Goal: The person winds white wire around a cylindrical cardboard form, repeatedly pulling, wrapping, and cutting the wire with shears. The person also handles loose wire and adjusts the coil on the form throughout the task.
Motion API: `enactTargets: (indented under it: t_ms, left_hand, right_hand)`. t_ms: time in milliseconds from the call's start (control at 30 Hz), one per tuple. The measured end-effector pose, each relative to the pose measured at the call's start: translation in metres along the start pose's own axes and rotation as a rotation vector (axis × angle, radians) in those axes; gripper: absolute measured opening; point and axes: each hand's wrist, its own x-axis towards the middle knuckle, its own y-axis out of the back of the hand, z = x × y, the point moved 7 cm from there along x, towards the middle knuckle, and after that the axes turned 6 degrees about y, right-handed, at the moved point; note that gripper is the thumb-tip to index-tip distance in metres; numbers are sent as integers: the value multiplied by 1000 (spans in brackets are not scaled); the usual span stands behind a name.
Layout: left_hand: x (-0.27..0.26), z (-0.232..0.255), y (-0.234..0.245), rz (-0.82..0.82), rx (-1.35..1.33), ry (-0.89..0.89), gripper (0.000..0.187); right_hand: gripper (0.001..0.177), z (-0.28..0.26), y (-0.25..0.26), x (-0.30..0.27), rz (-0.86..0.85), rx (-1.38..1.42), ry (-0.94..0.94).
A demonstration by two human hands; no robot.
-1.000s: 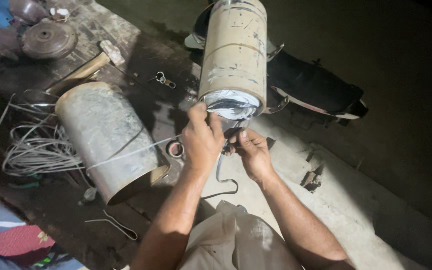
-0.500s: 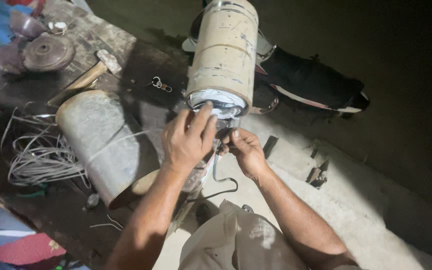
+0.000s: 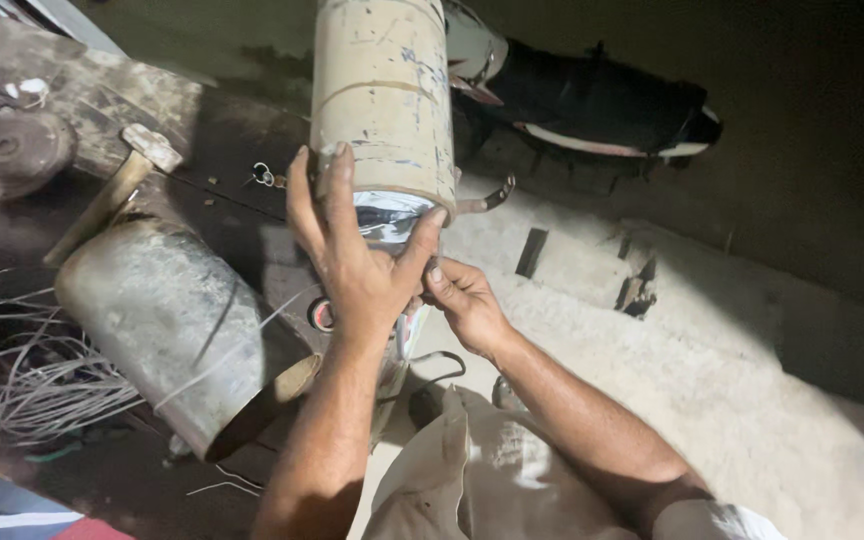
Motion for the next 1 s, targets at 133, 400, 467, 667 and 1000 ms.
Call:
enactTargets:
  t_ms: [133, 400, 467, 667, 1000]
  left_hand:
    - [-1, -5, -4, -42, -48, 25, 89]
    - [-4, -7, -7, -19, 43, -41, 92]
    - [-3, -7, -7, -39, 35, -37, 95]
    - [-6, -10, -9, -67, 65, -45, 106]
    - [-8, -14, -14, -23, 195, -83, 109]
  right_hand:
    - [45, 5, 4, -1, 15, -106, 20]
    - [45, 4, 4, -3, -18, -204, 80]
    - [45, -1, 5, -2, -35, -240, 102]
    - [44, 4, 5, -7, -36, -122, 77]
    - [43, 14, 5, -11, -4, 20, 13]
